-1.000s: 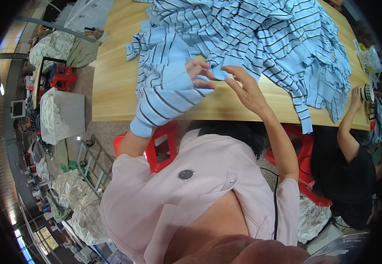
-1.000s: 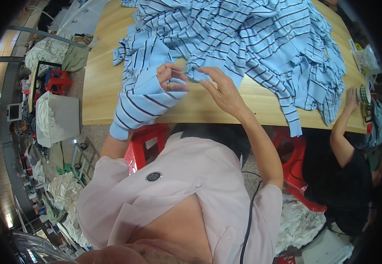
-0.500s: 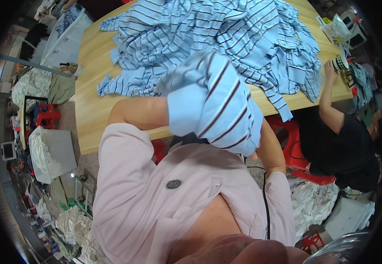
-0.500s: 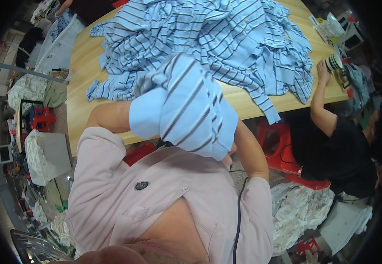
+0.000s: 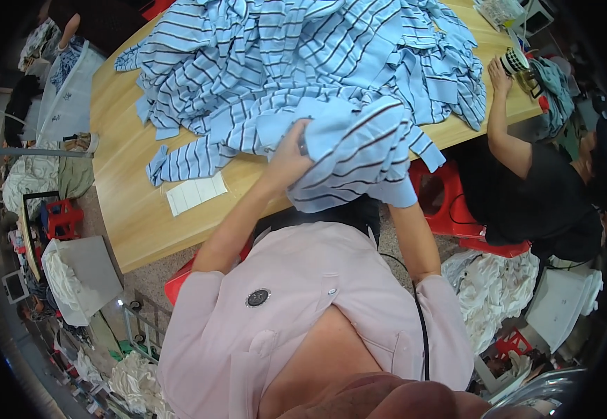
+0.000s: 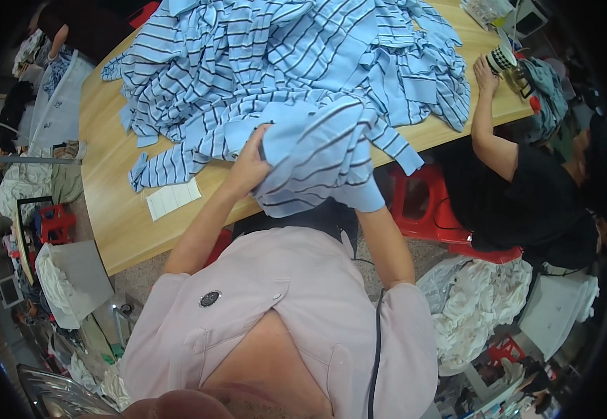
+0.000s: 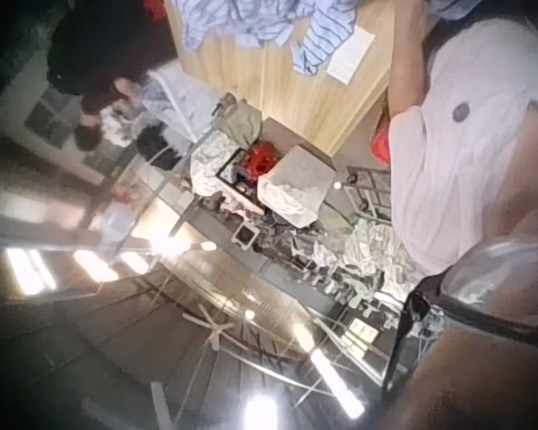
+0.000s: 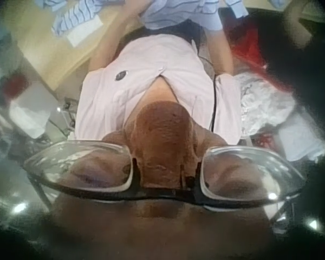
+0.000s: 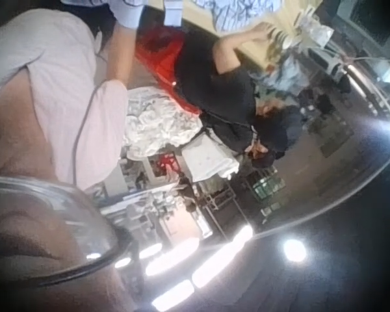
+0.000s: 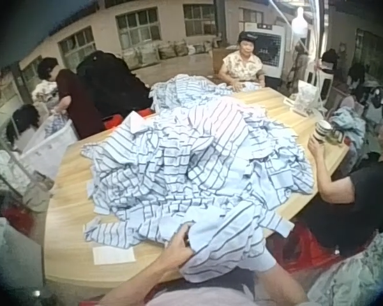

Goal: Manually picking up, aligning, and stacking blue and black striped fabric pieces on a wooden work table in a garment factory.

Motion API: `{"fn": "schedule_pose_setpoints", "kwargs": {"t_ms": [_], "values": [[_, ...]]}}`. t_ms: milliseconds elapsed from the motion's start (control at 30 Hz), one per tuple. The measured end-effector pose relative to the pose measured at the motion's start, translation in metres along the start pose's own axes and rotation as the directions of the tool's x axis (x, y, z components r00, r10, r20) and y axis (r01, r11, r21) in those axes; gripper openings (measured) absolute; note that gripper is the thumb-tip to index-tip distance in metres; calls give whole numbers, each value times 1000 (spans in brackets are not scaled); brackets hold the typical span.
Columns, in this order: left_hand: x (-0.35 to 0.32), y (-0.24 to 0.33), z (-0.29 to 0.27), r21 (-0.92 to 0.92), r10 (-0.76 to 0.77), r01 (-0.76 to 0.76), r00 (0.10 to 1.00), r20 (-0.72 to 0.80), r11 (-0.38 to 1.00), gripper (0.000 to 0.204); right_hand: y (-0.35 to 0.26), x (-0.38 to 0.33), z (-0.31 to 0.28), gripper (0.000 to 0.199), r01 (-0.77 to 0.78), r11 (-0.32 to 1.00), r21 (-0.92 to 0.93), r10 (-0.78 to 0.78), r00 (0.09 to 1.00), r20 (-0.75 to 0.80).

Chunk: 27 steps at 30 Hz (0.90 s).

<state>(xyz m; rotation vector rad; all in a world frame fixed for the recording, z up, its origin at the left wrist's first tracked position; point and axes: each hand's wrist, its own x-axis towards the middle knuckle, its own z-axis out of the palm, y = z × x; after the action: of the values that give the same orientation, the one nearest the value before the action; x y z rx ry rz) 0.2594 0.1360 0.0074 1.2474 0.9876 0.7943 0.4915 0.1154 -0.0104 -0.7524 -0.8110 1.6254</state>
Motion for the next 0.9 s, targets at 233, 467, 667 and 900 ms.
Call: {"fn": "schedule_pose_setpoints", "kwargs": {"t_ms": [233,467,667,900], "values": [[-21,0,11,-296,124,-185,969,-213,937,75,26,-12,-65,58,274,914,-300,-209,950,232],[-19,-13,33,-304,25,-78,985,-174,950,45,19,-2,-30,59,213,930,-301,-155,966,205],[-29,19,51,433,340,-347,935,97,832,75,-3,8,-30,61,152,929,-338,-116,985,126],[-30,12,41,526,338,-398,917,211,752,71,-26,31,-13,62,59,965,-256,-46,997,56]]}}
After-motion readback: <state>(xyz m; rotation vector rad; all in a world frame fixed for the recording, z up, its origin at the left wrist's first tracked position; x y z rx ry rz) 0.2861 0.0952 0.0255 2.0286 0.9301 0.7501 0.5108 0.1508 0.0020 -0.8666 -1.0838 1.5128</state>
